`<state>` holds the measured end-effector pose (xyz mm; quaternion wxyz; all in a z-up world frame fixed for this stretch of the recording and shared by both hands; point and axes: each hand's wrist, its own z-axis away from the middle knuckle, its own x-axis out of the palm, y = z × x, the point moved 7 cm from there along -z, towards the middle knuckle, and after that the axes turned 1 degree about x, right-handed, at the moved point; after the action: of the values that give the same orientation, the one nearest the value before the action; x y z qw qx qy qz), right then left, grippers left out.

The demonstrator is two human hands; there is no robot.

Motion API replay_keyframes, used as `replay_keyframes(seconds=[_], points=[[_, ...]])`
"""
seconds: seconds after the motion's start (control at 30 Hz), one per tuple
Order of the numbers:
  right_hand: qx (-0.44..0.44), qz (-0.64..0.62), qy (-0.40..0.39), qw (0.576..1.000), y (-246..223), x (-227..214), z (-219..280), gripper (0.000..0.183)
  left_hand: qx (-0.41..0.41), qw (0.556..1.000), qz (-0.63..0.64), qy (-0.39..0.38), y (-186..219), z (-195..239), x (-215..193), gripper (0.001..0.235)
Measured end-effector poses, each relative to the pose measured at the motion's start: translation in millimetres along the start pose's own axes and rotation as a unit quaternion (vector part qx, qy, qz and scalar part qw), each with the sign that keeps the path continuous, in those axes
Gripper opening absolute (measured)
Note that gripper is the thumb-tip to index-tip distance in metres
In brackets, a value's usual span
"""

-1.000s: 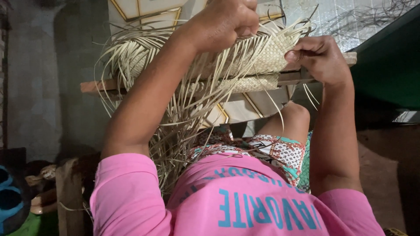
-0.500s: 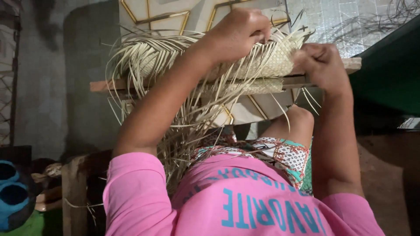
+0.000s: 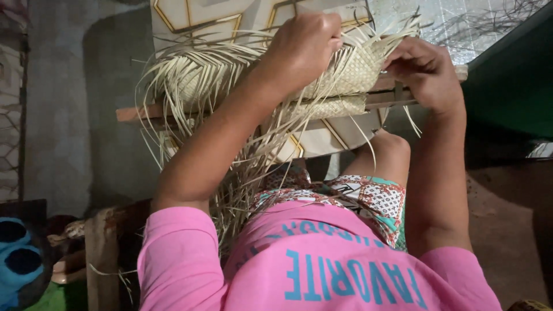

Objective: The person weaves a basket by hand using dried palm fibers. They interlace the fibers through a wooden frame, periodically lifting and rotating the basket to continue weaving around its circumference.

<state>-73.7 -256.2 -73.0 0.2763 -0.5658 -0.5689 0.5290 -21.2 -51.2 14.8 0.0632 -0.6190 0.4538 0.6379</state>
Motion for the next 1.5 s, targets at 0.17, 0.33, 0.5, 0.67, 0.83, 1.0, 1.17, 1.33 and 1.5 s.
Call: replay_keyframes(seconds=[0.17,0.33,0.5,0.67,0.83,1.0,1.17,1.33,1.5], points=[[0.037,0.023,-0.007,0.999,-5.0,2.8,5.6,0.017,0.022,0.997,-0.075,-0.009,-6.5,-6.8,14.2,0.026],[0.020,0.170,-0.068,0.983,-7.3,11.7,3.9,0.015,0.026,0.998,-0.049,0.039,-12.8,-5.2,21.3,0.008],[0.026,0.111,-0.033,0.993,-1.2,12.0,6.9,0.012,0.086,0.994,0.049,0.045,-7.3,0.0,7.0,0.018],[0.031,0.015,-0.027,0.999,12.2,5.7,10.0,0.017,0.024,0.994,0.108,-0.011,-6.6,1.5,8.3,0.035],[0.061,-0.021,-0.038,0.997,16.0,2.3,9.2,0.015,0.059,0.990,0.127,-0.013,-12.8,-10.7,5.7,0.016],[0.045,-0.044,-0.041,0.997,11.6,3.8,9.5,0.015,-0.043,0.981,0.173,-0.070,-11.8,-8.6,-1.3,0.019],[0.046,-0.064,-0.041,0.996,18.8,1.0,9.8,0.020,-0.087,0.974,0.167,-0.127,-13.0,-10.8,0.3,0.035],[0.062,-0.033,-0.036,0.997,12.4,-0.2,8.6,0.014,-0.040,0.960,0.168,-0.222,-3.0,-13.5,7.1,0.010],[0.090,-0.045,-0.056,0.993,9.0,1.8,1.3,0.023,0.098,0.977,0.100,-0.159,-14.9,-29.6,16.0,0.011]])
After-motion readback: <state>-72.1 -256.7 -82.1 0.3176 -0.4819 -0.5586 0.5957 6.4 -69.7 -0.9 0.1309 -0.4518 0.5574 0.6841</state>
